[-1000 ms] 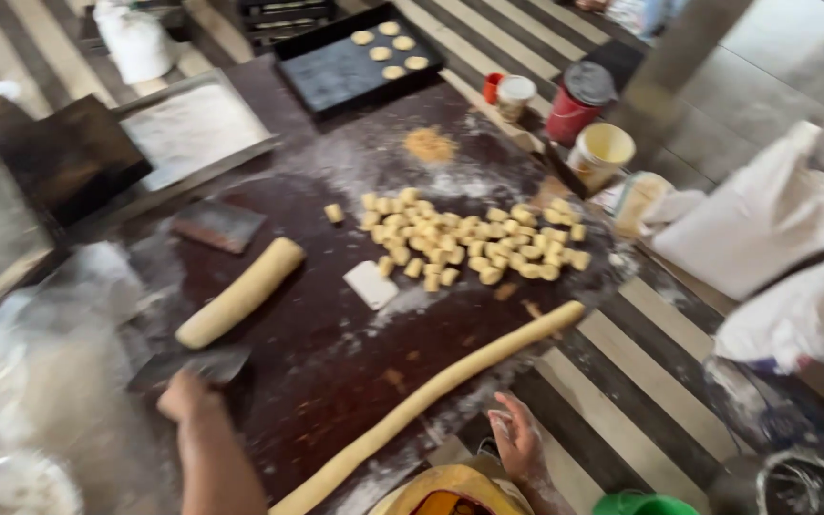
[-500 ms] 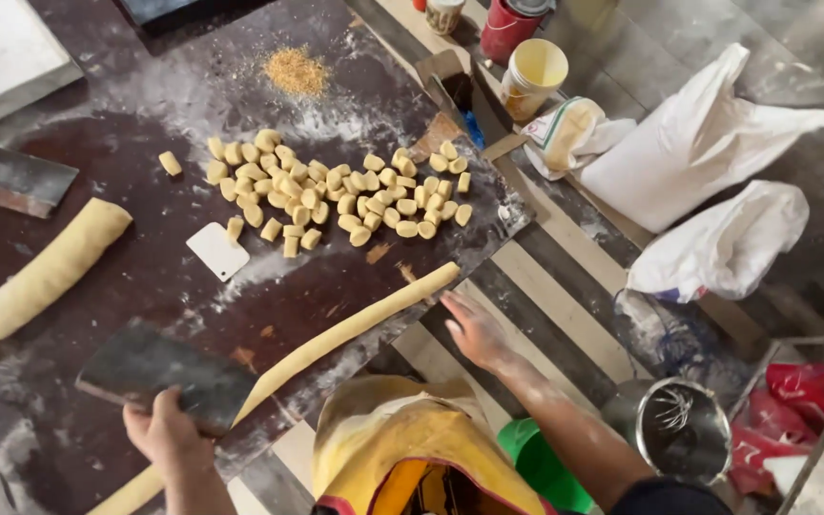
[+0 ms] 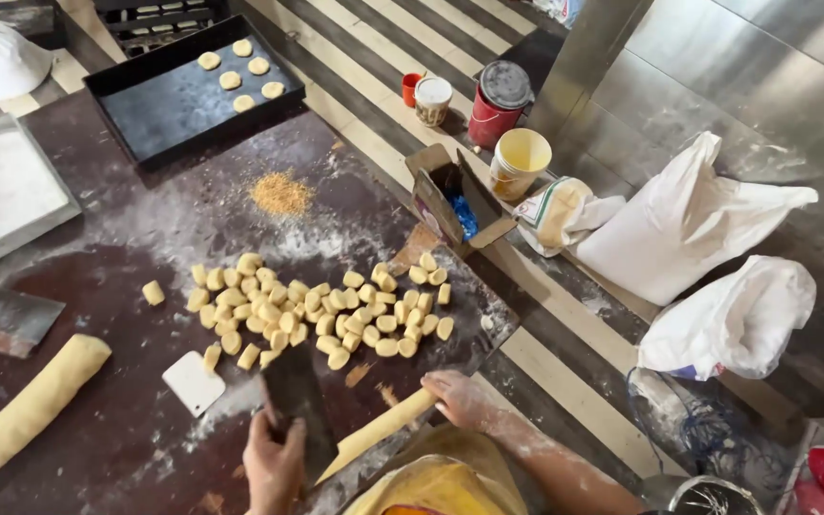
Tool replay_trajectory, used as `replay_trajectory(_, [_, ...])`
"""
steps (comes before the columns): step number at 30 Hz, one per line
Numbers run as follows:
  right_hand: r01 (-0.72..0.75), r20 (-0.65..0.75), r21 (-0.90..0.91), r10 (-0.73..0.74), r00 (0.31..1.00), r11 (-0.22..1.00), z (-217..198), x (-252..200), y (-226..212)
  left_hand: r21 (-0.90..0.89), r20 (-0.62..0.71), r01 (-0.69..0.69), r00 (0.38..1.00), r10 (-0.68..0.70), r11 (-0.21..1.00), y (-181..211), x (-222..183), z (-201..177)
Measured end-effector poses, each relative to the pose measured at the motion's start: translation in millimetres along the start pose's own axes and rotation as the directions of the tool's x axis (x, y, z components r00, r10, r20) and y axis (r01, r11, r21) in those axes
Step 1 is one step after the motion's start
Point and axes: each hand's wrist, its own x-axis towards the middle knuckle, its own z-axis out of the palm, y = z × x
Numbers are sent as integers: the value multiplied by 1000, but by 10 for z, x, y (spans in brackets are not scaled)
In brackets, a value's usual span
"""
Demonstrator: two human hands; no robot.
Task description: Cutting and shaping dough into uniform small pieces on a floured table.
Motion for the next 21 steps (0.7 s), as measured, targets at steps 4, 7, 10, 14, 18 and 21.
replay_trajectory(4, [-13, 162, 170, -15, 987, 985, -157, 68, 380, 147, 79, 41, 995, -53, 988, 703, -117, 467])
replay_trajectory(7, [24, 243, 310, -103, 964, 950, -252, 175, 613, 185, 31, 74, 996, -81, 980, 694, -274, 843])
replay_trajectory(10, [85, 339, 340, -206, 918, 937, -278, 305, 735, 242, -2, 117, 993, -120, 963, 668, -592, 1148])
replay_trajectory(14, [170, 426, 462, -386, 818, 870, -449, 479, 840, 376, -52, 164, 986, -156, 912, 684, -1105, 1581])
replay_trajectory(18, [181, 299, 612, -437, 848, 770, -426, 513, 890, 378, -164, 226, 971, -175, 898, 804, -1507, 1899])
replay_trajectory(21, [212, 252, 627, -453, 855, 749, -375, 576, 933, 366, -193, 294, 952, -237, 883, 935, -1611, 2099])
